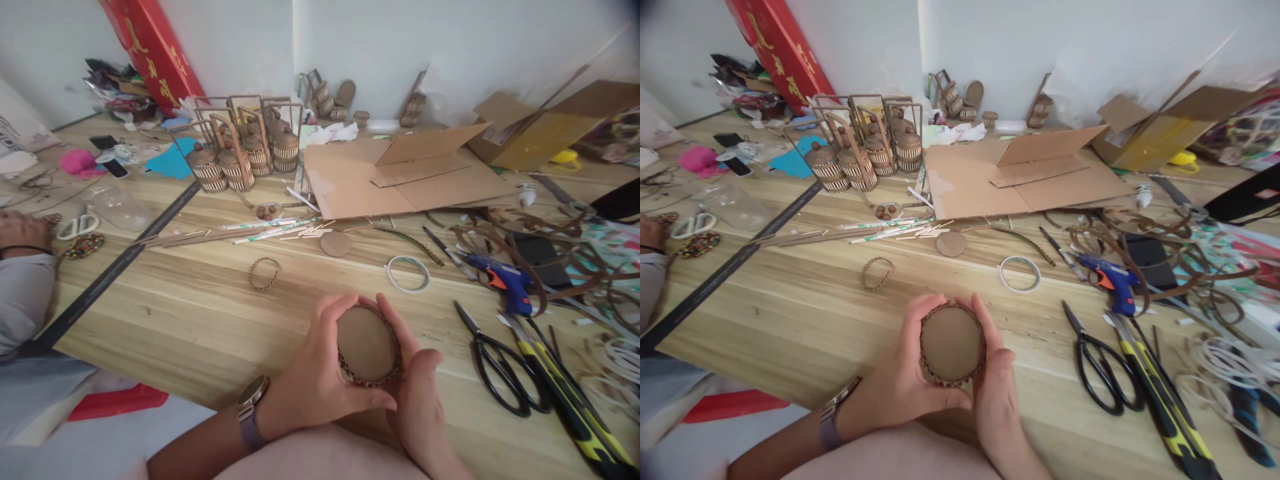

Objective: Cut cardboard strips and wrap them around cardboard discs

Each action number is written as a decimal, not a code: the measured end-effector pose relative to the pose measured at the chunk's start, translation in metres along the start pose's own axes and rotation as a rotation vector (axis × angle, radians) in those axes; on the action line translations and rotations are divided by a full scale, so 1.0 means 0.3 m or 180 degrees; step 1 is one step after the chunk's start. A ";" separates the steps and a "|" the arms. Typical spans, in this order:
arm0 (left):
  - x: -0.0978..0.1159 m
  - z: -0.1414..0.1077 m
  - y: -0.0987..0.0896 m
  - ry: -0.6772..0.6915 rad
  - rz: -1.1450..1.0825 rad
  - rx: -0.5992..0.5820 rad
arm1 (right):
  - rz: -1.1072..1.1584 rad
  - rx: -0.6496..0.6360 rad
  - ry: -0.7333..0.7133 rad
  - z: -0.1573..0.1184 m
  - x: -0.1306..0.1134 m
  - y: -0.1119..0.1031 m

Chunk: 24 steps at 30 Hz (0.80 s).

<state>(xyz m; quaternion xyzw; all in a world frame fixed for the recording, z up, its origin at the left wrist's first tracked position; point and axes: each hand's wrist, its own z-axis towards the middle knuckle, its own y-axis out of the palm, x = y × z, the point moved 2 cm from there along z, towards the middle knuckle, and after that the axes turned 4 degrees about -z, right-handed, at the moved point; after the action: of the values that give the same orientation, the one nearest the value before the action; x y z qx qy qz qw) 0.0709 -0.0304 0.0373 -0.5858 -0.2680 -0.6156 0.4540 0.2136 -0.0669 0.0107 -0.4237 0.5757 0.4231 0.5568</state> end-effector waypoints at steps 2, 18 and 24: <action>0.003 0.001 0.001 -0.0072 -0.0165 -0.0117 | -0.0294 0.0054 0.0035 -0.002 -0.010 -0.006; -0.011 0.074 0.001 -0.1364 -0.1018 0.0597 | -0.1371 -0.0271 -0.1140 0.012 -0.033 0.000; -0.041 0.069 0.030 -0.1390 -0.1302 0.0834 | -0.1457 -0.0260 -0.1176 0.008 -0.026 0.011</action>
<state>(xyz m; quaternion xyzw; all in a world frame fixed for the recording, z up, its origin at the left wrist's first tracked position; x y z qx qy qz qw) 0.0874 -0.0137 0.0272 -0.5746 -0.5481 -0.5142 0.3242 0.2112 -0.0634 0.0184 -0.4804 0.3367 0.3793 0.7155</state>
